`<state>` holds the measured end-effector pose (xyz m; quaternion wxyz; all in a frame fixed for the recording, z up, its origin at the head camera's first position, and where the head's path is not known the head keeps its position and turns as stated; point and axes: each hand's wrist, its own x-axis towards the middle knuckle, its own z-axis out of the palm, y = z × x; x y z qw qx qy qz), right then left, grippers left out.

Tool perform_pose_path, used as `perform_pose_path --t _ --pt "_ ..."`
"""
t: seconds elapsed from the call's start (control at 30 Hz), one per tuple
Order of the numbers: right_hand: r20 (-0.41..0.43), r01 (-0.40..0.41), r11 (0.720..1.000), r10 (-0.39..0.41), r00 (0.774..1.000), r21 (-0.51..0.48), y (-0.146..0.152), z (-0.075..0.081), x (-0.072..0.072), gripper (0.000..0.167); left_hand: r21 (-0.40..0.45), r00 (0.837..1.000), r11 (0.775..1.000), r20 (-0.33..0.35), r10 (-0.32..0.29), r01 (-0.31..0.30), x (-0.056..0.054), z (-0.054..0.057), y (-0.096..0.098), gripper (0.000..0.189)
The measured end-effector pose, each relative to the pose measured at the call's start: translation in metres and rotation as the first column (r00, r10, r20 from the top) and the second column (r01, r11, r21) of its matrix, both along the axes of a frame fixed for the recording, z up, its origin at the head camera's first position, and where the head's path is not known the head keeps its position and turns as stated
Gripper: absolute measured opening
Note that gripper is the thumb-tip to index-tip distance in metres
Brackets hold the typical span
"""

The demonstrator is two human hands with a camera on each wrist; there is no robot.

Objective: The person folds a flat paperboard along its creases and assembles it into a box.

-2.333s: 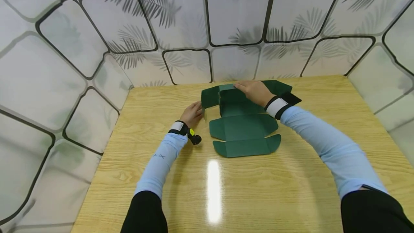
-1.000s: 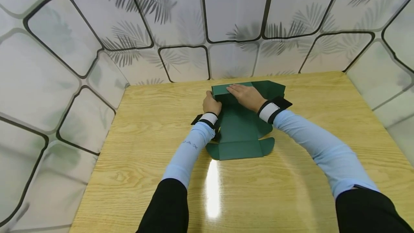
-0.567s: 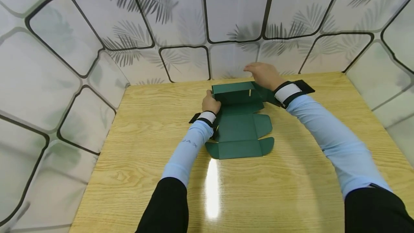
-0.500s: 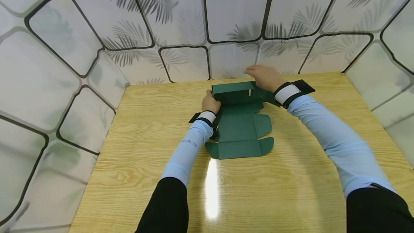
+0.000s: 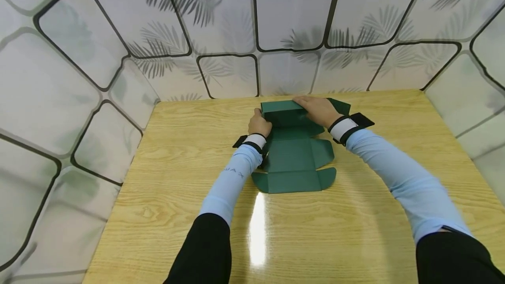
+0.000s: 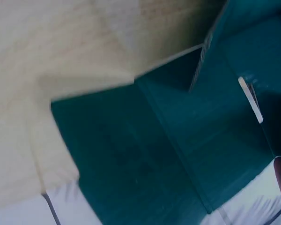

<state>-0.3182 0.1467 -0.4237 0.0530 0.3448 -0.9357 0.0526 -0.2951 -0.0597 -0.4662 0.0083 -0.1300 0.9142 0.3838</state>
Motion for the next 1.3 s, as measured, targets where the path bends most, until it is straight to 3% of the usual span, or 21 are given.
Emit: perform_pose_path --t 0.27,0.5,0.63,0.73,0.8,0.93,1.0,1.17,1.3 --pt "-0.141 0.011 0.991 -0.029 0.99 -0.13 -0.004 -0.01 0.006 0.045 -0.011 1.0 1.0 -0.016 0.008 -0.008 0.003 0.001 0.001 0.046" --pt "-0.076 0.029 0.993 -0.037 0.996 -0.115 0.009 -0.011 0.018 0.065 0.014 0.998 0.999 -0.056 -0.035 0.035 0.01 0.002 0.003 0.045" --pt "-0.053 0.117 0.975 -0.129 0.99 -0.19 0.023 -0.012 0.035 0.057 0.016 0.997 0.999 -0.053 -0.05 0.051 0.01 0.001 0.003 0.045" --pt "0.028 0.244 0.946 -0.244 0.969 -0.214 0.033 -0.013 0.048 0.047 -0.003 0.998 0.999 -0.045 -0.05 0.049 0.009 0.0 0.001 0.045" --pt "0.155 0.318 0.929 -0.292 0.944 -0.191 0.038 -0.012 0.054 0.039 -0.01 0.998 0.999 -0.047 -0.038 0.037 0.007 0.001 -0.002 0.045" --pt "0.408 0.353 0.925 -0.271 0.872 -0.14 0.042 -0.014 0.06 0.044 -0.012 0.998 1.0 -0.051 -0.028 0.028 0.004 0.001 -0.004 0.044" --pt "0.466 0.358 0.924 -0.26 0.846 -0.136 0.04 -0.015 0.062 0.044 -0.01 0.998 0.999 -0.046 -0.037 0.036 0.003 0.0 -0.004 0.044" --pt "0.413 0.33 0.933 -0.246 0.877 -0.145 0.026 -0.014 0.068 0.043 -0.011 0.999 0.999 -0.029 -0.031 0.03 0.002 -0.001 -0.003 0.045" --pt "0.406 0.212 0.974 -0.163 0.899 -0.08 0.01 -0.018 0.072 0.058 -0.001 0.999 1.0 -0.024 -0.026 0.026 0.002 -0.003 -0.001 0.045"
